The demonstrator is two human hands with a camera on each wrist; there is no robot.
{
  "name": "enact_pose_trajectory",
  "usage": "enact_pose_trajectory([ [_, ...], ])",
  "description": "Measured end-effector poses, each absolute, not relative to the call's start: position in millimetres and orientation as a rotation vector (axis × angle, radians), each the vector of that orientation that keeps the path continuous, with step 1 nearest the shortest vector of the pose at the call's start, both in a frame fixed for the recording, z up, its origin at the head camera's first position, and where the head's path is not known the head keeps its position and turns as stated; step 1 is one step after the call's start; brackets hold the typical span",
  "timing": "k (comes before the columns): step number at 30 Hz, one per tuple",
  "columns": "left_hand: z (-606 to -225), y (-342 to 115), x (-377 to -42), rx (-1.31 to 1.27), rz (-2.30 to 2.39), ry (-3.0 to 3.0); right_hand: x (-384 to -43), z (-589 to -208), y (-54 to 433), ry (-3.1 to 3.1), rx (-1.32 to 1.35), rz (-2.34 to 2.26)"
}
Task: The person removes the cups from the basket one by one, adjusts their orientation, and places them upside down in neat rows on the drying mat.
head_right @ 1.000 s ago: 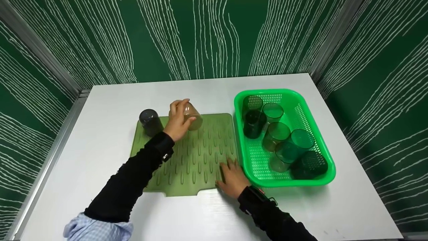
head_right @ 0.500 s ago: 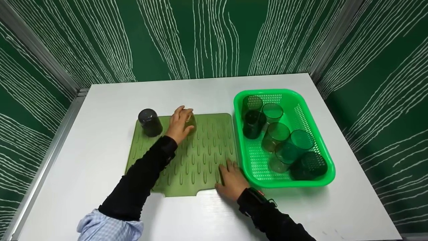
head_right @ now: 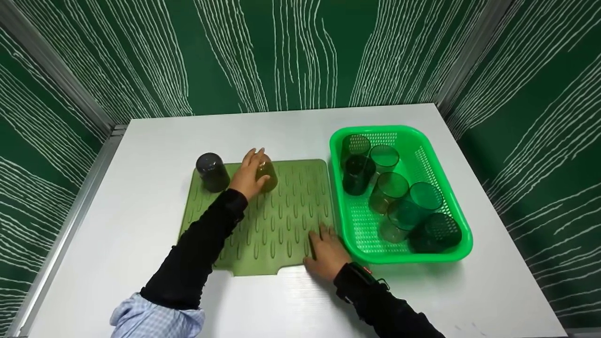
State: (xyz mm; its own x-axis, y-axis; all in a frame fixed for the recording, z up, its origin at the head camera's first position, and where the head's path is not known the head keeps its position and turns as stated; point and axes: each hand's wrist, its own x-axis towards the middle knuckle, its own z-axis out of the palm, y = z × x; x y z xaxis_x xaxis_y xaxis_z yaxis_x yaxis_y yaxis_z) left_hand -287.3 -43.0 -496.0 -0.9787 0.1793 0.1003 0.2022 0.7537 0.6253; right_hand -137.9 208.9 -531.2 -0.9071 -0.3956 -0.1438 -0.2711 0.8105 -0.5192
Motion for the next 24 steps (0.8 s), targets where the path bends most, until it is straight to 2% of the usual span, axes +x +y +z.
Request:
enact_pose_trajectory([
  [24,-504.9,-37.4,-287.6,-0.386,-1.161,-2.792,-137.2,-531.7,208.3,2.750,-0.493,-0.739],
])
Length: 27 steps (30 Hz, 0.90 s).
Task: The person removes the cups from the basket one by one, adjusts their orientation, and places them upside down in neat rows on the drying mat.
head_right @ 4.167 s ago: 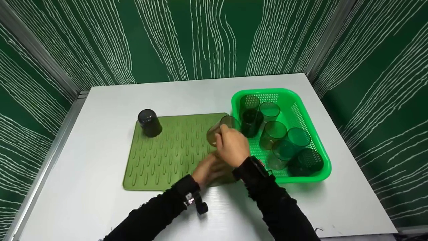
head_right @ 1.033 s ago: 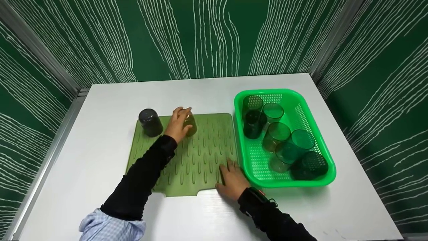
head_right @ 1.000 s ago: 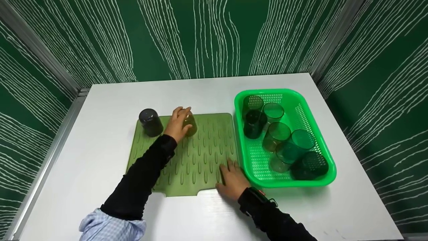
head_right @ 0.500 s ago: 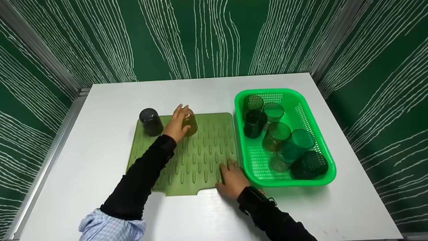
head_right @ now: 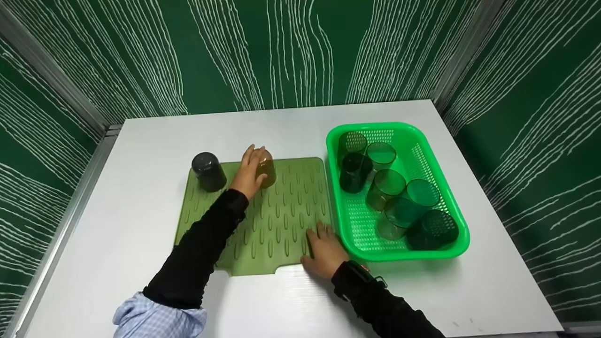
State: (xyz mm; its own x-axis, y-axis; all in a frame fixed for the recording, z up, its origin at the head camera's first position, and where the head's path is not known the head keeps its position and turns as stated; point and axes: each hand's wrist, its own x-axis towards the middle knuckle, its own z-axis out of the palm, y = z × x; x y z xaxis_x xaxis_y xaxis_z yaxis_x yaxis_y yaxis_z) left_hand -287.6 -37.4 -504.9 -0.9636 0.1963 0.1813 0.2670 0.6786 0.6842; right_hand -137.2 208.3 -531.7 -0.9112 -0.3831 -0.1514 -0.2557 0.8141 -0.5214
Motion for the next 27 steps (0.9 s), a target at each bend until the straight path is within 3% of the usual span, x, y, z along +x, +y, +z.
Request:
enact_pose_trajectory([
  [18,-493.9,-34.0,-274.4,-0.314,-1.058,-2.903,-131.7,-513.8,199.6,2.861,-0.563,-0.795],
  [27,-504.7,-9.5,-250.8,-0.482,-1.208,-2.698,-131.1,-476.9,204.9,3.015,-0.617,-0.854],
])
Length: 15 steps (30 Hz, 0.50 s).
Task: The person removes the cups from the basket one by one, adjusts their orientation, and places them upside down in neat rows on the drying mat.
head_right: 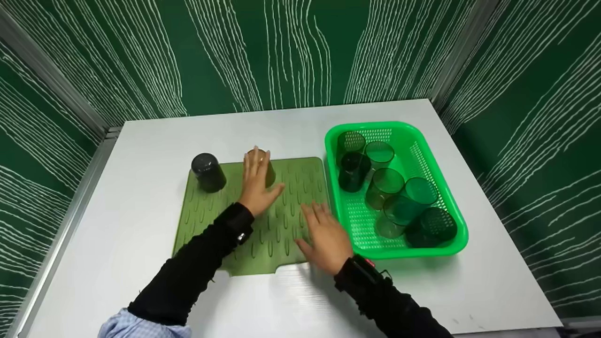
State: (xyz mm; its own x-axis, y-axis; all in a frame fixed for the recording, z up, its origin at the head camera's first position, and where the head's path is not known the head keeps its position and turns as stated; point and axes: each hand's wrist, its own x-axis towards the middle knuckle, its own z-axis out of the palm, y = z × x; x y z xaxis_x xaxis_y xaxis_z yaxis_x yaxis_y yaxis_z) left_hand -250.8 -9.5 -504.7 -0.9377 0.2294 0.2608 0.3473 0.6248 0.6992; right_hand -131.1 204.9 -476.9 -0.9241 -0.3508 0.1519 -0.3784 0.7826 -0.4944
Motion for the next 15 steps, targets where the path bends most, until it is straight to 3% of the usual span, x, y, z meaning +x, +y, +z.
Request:
enact_pose_trajectory([
  [15,-494.1,62.3,-187.2,-0.461,-1.883,-2.809,-150.9,-433.6,259.3,-2.889,0.392,0.513],
])
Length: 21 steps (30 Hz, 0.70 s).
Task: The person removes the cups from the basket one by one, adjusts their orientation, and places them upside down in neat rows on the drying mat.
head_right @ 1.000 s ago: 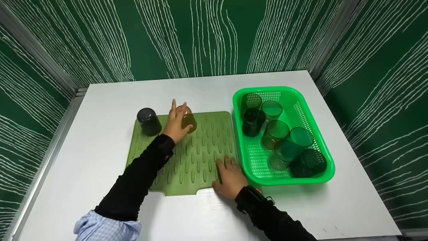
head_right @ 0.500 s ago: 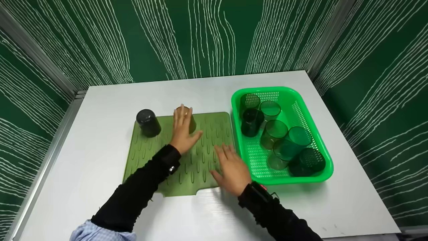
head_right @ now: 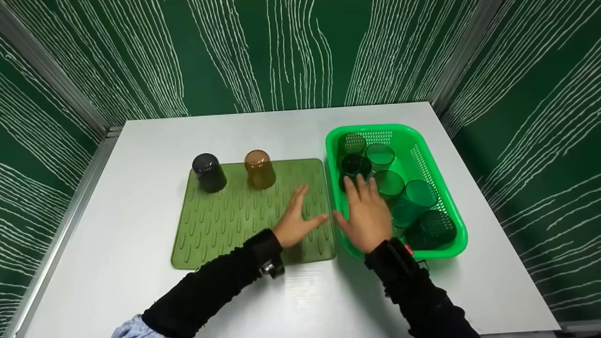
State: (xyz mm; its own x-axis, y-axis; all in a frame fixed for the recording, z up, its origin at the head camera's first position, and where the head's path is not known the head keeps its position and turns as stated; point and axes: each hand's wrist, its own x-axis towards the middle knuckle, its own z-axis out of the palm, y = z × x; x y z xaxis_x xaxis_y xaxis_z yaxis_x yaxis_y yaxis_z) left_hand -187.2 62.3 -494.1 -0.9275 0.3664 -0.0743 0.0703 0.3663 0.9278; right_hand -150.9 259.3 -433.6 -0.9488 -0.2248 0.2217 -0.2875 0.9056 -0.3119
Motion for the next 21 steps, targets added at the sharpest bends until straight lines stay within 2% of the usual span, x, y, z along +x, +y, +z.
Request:
enact_pose_trajectory([
  [8,-500.8,90.0,-169.2,0.198,1.598,2.101,-159.4,-430.5,292.9,-2.933,0.288,0.432],
  [21,-509.3,105.2,-162.5,0.209,1.611,1.996,-166.1,-438.8,329.6,-3.042,0.150,0.465],
])
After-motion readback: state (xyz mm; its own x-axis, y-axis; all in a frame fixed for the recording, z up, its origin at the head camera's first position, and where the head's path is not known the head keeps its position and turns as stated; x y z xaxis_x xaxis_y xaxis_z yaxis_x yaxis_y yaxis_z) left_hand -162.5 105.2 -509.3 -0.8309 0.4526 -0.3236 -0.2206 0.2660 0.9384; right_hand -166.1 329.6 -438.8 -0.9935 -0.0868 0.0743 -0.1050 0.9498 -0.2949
